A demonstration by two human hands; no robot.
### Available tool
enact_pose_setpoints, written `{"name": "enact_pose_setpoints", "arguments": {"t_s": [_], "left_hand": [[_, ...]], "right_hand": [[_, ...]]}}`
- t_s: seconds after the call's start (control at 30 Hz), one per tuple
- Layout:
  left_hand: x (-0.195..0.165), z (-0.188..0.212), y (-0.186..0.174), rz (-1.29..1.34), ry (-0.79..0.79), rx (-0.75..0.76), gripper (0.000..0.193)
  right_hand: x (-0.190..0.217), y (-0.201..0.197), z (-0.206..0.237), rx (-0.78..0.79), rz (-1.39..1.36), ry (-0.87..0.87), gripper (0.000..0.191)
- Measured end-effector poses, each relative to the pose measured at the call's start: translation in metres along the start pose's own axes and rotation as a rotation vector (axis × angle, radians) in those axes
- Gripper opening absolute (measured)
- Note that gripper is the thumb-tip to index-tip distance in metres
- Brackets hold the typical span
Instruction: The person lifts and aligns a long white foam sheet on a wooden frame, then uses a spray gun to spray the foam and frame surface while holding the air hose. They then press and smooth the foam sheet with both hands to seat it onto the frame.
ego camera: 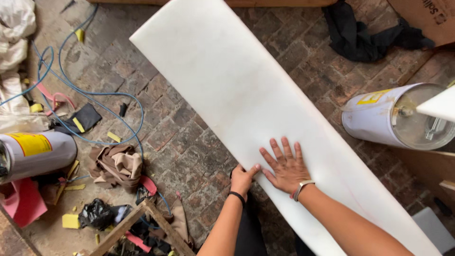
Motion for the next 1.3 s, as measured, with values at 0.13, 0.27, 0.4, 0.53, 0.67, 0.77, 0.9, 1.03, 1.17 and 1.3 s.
{"name": "enact_pose_setpoints", "arguments": {"t_s": [0.13,0.27,0.4,0.53,0.67,0.77,0.9,1.03,1.17,1.3], "left_hand": [[-0.019,0.000,-0.020,0.114,-0.001,0.061,0.053],[-0.042,-0.011,-0.042,0.147,0.007,0.111,0.055],[-0.064,-0.027,-0.051,0.227,0.065,0.177,0.055],[-0.080,-0.032,-0.062,-0.091,0.044,0.258,0.053],[-0.126,-0.031,-0.092,-0.351,0.042,0.158,0.046],[-0.196,-0.036,-0.104,-0.482,0.146,0.116,0.041],[-0.301,-0.049,-0.122,-0.613,0.200,0.059,0.038],[-0.438,-0.051,-0.149,-1.084,0.640,-0.303,0.035],[-0.503,-0.069,-0.140,-1.352,0.943,-0.503,0.047],[-0.488,-0.144,-0.177,-1.197,0.175,-0.270,0.057]], "right_hand": [[-0.005,0.003,-0.001,-0.007,0.054,0.033,0.079],[-0.015,-0.003,-0.004,-0.011,0.045,0.044,0.079],[-0.018,-0.012,-0.009,-0.039,0.047,0.059,0.076],[-0.014,-0.020,-0.015,-0.090,0.085,0.080,0.071],[-0.012,-0.027,-0.017,-0.148,0.089,0.068,0.068],[-0.016,-0.027,-0.019,-0.169,0.040,0.053,0.071],[-0.024,-0.027,-0.026,-0.356,0.058,0.049,0.065],[-0.035,-0.042,-0.069,-0.561,0.270,0.118,0.044],[-0.063,-0.081,-0.108,-0.353,-0.321,0.305,0.059],[-0.072,-0.151,-0.218,-0.399,-0.447,0.346,0.067]]}}
Point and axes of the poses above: each hand's wrist, its own z-axis away from the middle knuckle, its own y-axis out of the palm, x = y × z, the point moved 9 cm from there along -z, towards the middle knuckle, and after that the axes turned 15 degrees about x, right-handed, at the moved point
